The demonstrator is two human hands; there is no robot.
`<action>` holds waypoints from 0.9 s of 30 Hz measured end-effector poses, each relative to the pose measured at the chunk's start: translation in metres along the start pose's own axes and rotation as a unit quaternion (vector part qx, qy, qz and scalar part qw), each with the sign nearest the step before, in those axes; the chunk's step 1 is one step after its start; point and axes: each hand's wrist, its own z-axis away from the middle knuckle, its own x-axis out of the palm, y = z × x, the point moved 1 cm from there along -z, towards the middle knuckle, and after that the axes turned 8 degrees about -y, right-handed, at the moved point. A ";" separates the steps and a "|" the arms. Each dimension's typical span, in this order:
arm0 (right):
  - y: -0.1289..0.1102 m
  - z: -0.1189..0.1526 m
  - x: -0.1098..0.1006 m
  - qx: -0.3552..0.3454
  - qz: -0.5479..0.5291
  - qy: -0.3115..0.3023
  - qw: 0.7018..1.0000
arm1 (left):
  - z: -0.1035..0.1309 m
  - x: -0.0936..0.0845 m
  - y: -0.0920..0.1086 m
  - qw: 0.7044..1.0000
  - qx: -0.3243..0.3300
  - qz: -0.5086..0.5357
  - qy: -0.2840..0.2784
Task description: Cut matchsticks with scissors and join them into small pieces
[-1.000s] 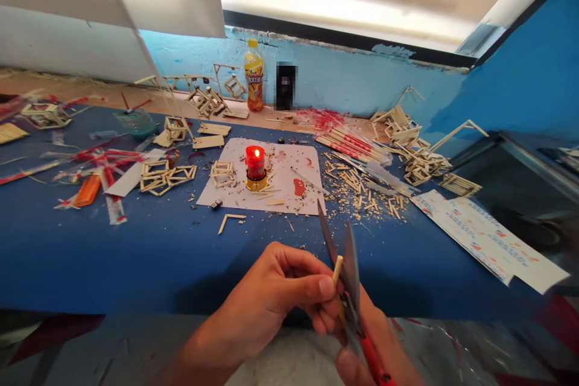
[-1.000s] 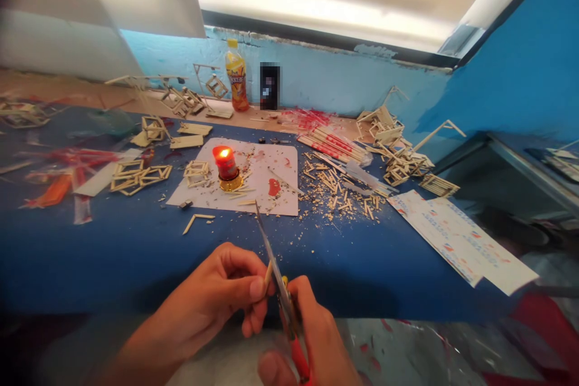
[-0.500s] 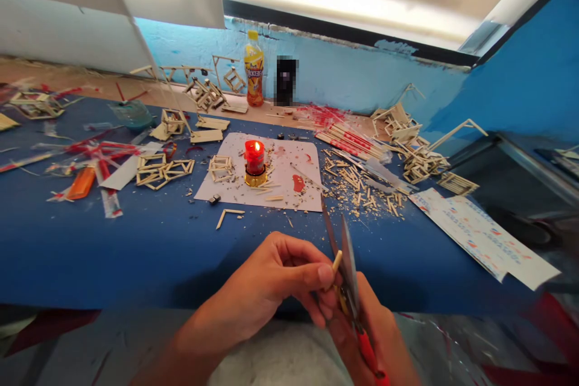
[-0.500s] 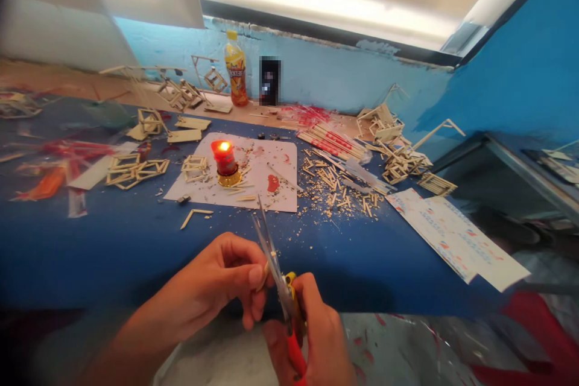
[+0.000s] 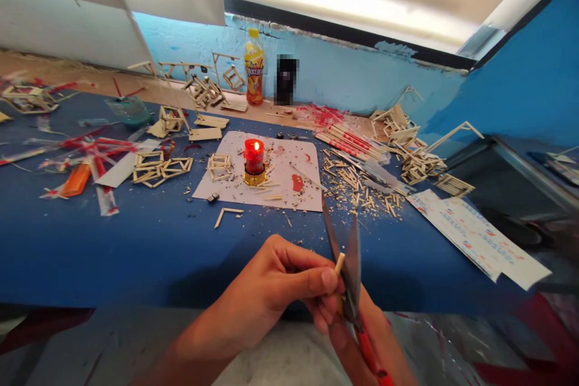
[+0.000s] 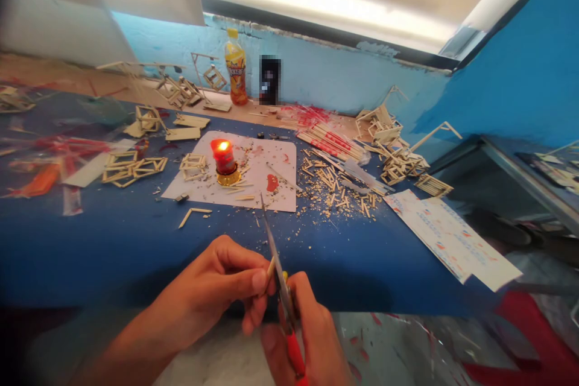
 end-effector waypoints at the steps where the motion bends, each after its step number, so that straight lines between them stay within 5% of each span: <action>1: 0.001 0.000 0.000 0.012 -0.011 0.000 1.000 | 0.000 0.000 0.000 1.000 0.002 -0.002 0.001; 11: -0.014 0.002 0.002 0.104 -0.042 0.026 0.993 | -0.003 -0.002 -0.003 1.000 0.009 -0.004 0.023; 15: -0.013 0.005 -0.013 0.112 -0.053 0.056 0.991 | 0.002 -0.005 -0.002 0.999 0.025 -0.001 0.044; 18: -0.006 -0.009 -0.045 0.159 0.112 0.119 0.974 | 0.007 -0.004 0.001 0.998 0.037 -0.005 0.049; 20: 0.002 -0.029 -0.069 0.232 0.314 0.139 0.910 | 0.008 -0.004 0.004 0.998 0.045 -0.012 0.048; 23: 0.019 -0.060 -0.097 0.255 0.379 0.148 0.877 | 0.014 -0.008 0.005 0.996 0.059 -0.028 0.054; 27: 0.033 -0.074 -0.110 0.201 0.407 0.133 0.881 | 0.043 -0.023 0.001 0.986 0.100 -0.091 0.098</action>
